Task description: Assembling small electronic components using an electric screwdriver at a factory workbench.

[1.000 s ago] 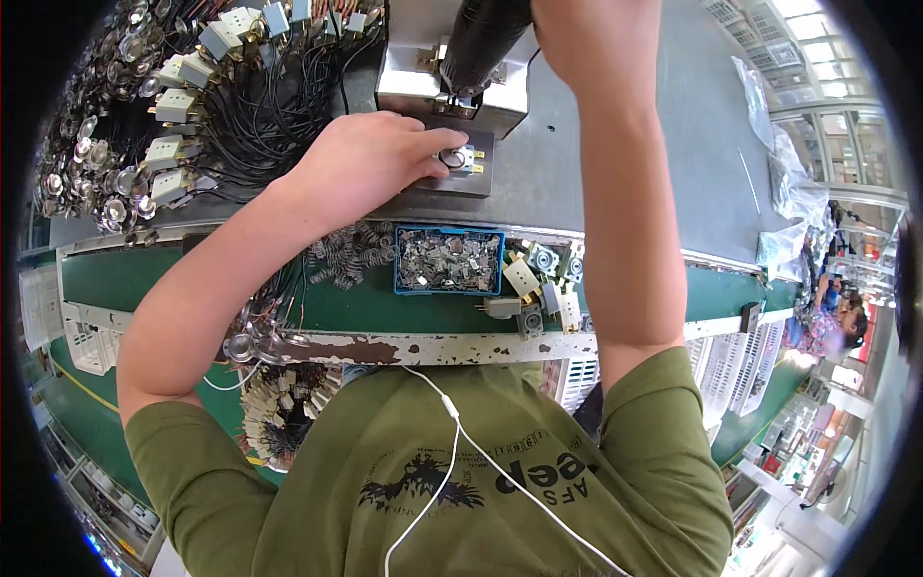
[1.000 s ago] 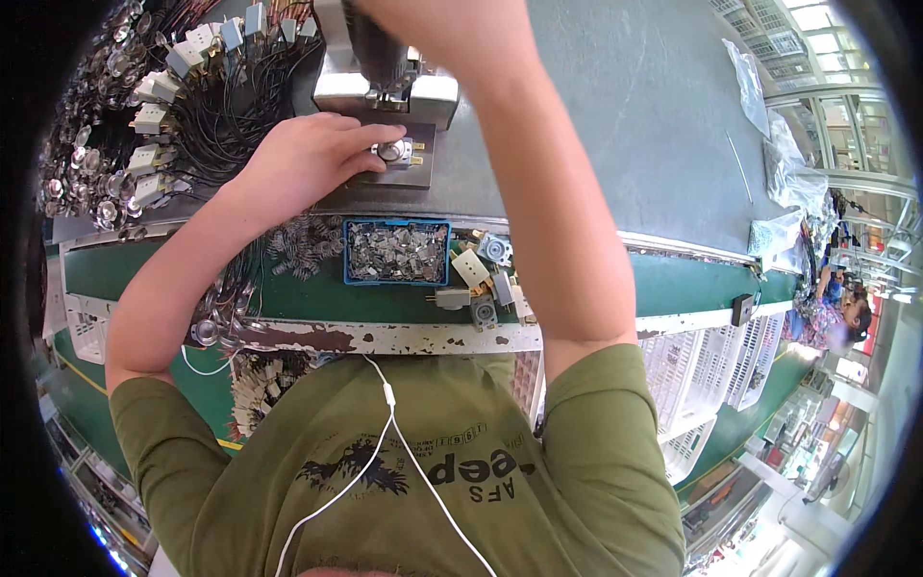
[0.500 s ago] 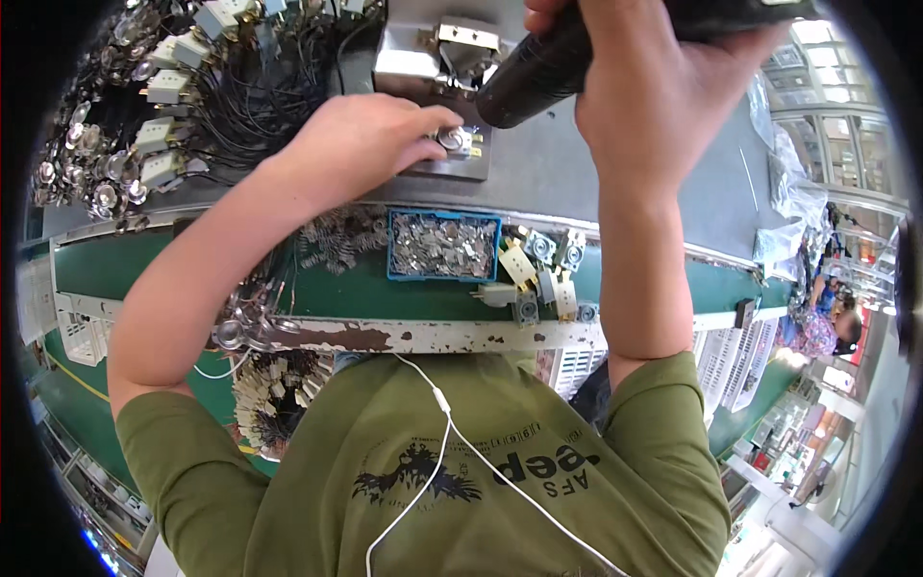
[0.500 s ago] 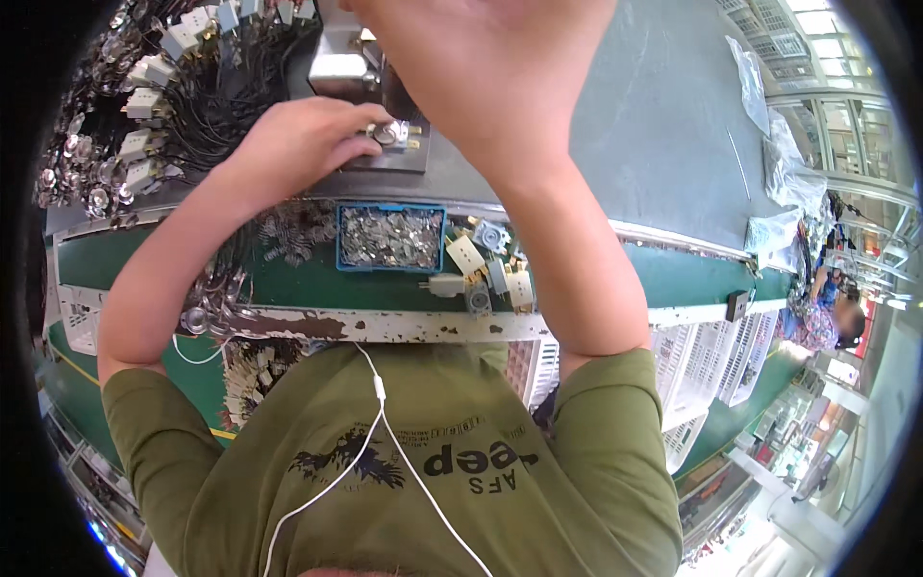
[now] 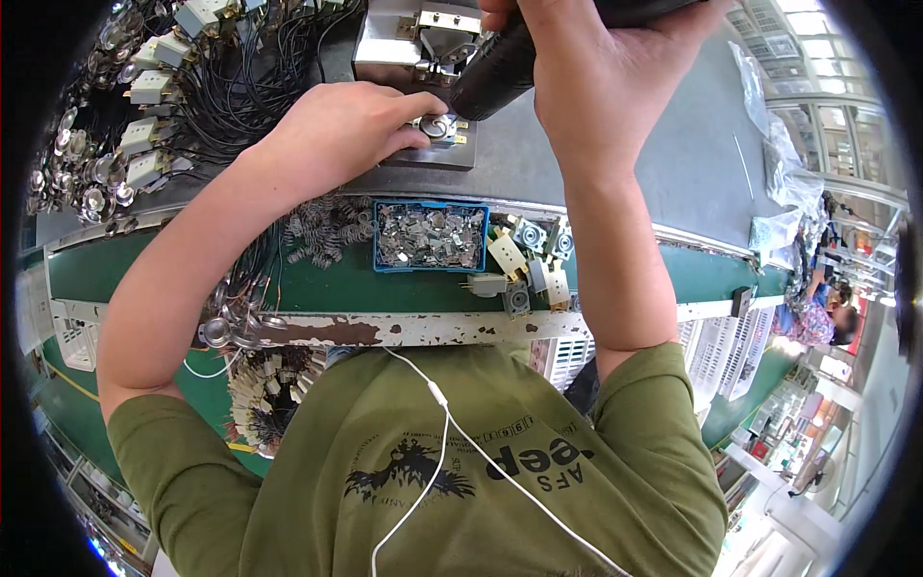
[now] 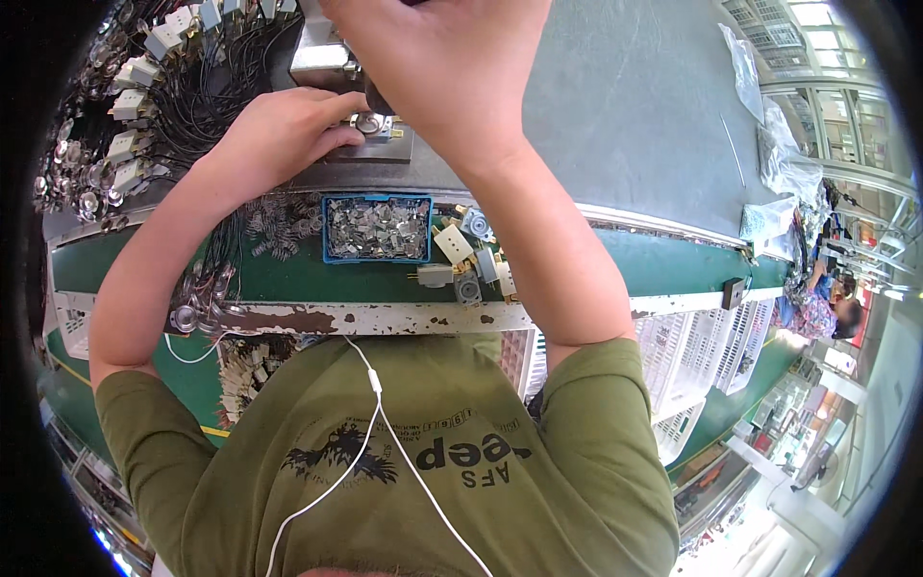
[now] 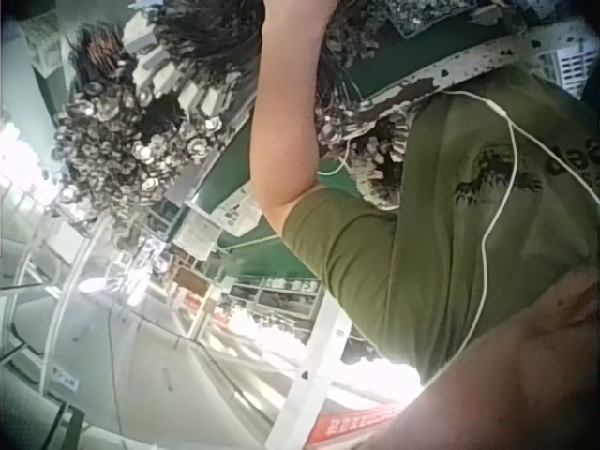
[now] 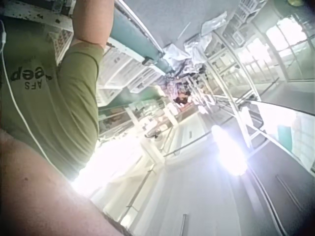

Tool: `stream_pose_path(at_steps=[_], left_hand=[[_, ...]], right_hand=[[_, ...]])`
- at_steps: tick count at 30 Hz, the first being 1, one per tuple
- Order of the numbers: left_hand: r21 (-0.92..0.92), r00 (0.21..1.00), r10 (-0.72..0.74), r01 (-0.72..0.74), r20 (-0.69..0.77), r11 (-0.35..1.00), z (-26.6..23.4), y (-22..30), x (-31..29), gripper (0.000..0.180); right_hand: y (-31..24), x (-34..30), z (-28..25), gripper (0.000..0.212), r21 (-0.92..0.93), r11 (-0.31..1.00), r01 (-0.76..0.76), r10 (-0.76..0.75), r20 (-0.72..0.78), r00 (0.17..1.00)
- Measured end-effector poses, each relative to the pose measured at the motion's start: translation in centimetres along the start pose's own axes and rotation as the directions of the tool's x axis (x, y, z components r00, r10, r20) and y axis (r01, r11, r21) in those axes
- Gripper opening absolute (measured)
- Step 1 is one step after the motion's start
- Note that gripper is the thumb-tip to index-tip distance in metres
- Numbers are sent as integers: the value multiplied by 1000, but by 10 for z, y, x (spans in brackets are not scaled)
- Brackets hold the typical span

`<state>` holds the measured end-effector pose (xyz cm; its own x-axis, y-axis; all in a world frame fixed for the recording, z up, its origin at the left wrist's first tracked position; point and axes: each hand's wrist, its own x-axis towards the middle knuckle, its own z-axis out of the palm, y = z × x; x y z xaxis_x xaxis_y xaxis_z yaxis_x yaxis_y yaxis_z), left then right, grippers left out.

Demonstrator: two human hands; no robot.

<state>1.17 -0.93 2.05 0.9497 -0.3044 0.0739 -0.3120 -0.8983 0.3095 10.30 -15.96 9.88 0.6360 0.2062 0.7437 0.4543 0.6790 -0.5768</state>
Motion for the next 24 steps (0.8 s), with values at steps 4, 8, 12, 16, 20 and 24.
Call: stream_pose_path(at_steps=[4, 8, 12, 16, 20, 24], left_hand=[[23, 1000, -6, 6, 4, 1000, 0, 1, 1, 32], [28, 1000, -20, 20, 12, 999, 0, 1, 0, 34], [39, 1000, 4, -4, 9, 999, 0, 0, 1, 34], [35, 998, 42, -41, -38, 999, 2, -1, 0, 33], [33, 998, 44, -43, -35, 999, 9, -3, 0, 32], [8, 997, 59, -59, -43, 998, 7, -1, 0, 31]], right_hand=[[5, -5, 2, 56, -18, 999, 40, -39, 59, 998], [-8, -13, 9, 58, -313, 928, -204, 177, -111, 978], [4, -2, -6, 61, -95, 995, -1, 10, 93, 996], [3, -8, -1, 65, -145, 989, 40, -27, 87, 996], [-2, -20, 0, 72, -328, 937, -117, 112, -32, 993], [-1, -25, 2, 74, -331, 940, -87, 94, 6, 996]])
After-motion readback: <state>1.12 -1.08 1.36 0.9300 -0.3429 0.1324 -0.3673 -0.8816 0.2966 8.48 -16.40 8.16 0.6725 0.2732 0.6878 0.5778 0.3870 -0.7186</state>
